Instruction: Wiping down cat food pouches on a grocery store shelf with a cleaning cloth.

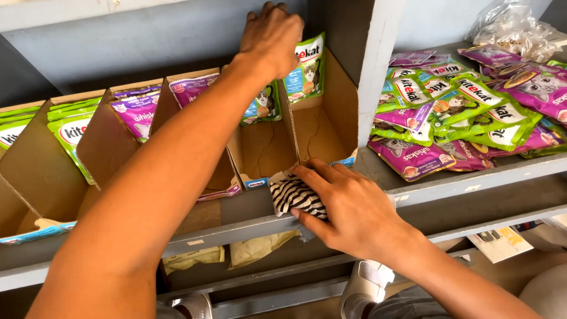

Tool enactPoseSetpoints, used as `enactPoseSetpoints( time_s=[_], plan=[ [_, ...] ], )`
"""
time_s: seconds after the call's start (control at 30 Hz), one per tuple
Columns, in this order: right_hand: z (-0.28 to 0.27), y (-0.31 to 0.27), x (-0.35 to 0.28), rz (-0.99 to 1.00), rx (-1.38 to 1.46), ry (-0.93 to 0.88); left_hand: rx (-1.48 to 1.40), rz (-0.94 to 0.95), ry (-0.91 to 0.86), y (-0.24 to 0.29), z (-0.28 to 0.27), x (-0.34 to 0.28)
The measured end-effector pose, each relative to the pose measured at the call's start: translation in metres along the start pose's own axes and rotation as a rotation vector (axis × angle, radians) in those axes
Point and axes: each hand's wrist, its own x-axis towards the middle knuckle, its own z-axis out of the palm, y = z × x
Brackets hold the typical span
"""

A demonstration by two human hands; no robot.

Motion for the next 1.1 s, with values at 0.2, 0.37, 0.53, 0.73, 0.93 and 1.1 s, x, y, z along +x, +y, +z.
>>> enactPoseSetpoints(
  time_s=[0.2,0.37,0.53,0.73,0.93,1.1],
  plan=[
    [0.000,0.001,0.000,-0.003,0.004,-0.011,0.202,0.073,0.020,0.003,0.010,0.013],
    [0.000,0.001,-0.001,0.003,0.009,-0.009,0.259,0.042,0.023,0.008,0.014,0.011],
    [0.000,0.000,0.000,0.023,0.003,-0.023,0.256,-0.040,-0.049,0.018,0.018,0.018],
    [0.000,0.001,-0.001,0.006,0.010,-0.014,0.299,-0.199,-0.196,0.025,0.030,0.037],
    [-0.003,0.000,-0.001,-0.005,0.030,-0.023,0.149,-0.172,-0.328,0.012,-0.003,0.022],
    [-0.002,0.002,-0.001,-0.014,0.037,-0.016,-0.181,0.163,-0.230,-0.018,-0.006,0.018]
  ],
)
